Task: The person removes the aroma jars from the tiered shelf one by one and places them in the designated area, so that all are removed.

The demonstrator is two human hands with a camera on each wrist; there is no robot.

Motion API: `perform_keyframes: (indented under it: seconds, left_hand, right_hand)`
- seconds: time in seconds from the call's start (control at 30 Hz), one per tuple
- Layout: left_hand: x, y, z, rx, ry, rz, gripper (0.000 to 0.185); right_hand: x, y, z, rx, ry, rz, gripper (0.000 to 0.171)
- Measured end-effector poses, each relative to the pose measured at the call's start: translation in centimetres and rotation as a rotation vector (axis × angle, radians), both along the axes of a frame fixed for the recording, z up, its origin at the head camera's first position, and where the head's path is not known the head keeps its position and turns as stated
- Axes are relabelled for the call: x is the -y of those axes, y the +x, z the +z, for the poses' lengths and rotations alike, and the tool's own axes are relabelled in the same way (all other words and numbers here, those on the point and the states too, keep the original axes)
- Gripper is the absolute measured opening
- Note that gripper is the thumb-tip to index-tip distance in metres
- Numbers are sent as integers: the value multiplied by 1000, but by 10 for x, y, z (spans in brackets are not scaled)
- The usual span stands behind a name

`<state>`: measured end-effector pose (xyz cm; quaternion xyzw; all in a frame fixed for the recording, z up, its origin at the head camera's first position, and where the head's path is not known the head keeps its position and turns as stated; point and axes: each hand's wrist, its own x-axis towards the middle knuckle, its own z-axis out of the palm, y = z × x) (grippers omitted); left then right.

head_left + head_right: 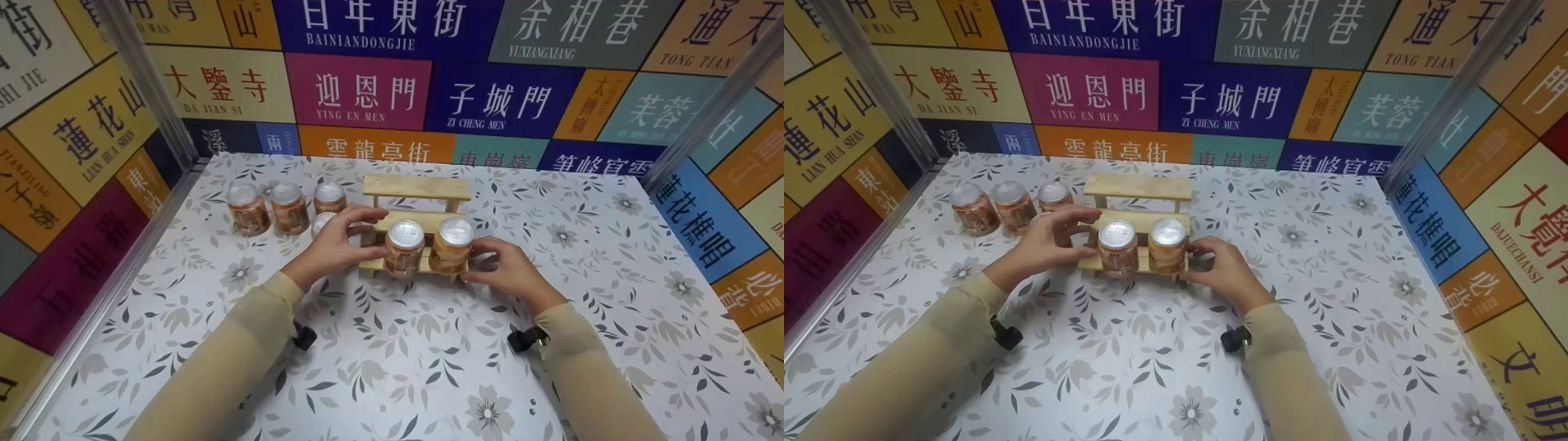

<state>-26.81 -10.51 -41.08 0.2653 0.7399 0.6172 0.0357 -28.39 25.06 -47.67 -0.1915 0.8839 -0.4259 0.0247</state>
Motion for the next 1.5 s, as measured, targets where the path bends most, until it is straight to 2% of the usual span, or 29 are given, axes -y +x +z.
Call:
perform_keyframes:
  seconds: [0.23, 0.33, 0.5, 0.9, 1.27, 1.5]
  left_hand:
    - [-15, -14, -20, 11, -4, -26, 66]
    - [-19, -16, -24, 6, -20, -18, 66]
    - [-24, -17, -26, 22, -37, 7, 66]
    - [-30, 2, -8, 89, 1, 24, 62]
    - [-24, 6, -6, 174, 8, 25, 61]
    - [-15, 14, -8, 158, 61, 26, 60]
  right_hand:
    - [-1, -1, 2, 47, -33, 5, 56]
    - [2, 1, 6, 67, -25, 10, 58]
    - [-1, -2, 0, 74, -11, 11, 59]
    - [0, -3, -1, 57, -4, -5, 58]
    - [-1, -1, -2, 72, -52, 14, 59]
    - [0, 1, 1, 76, -32, 4, 60]
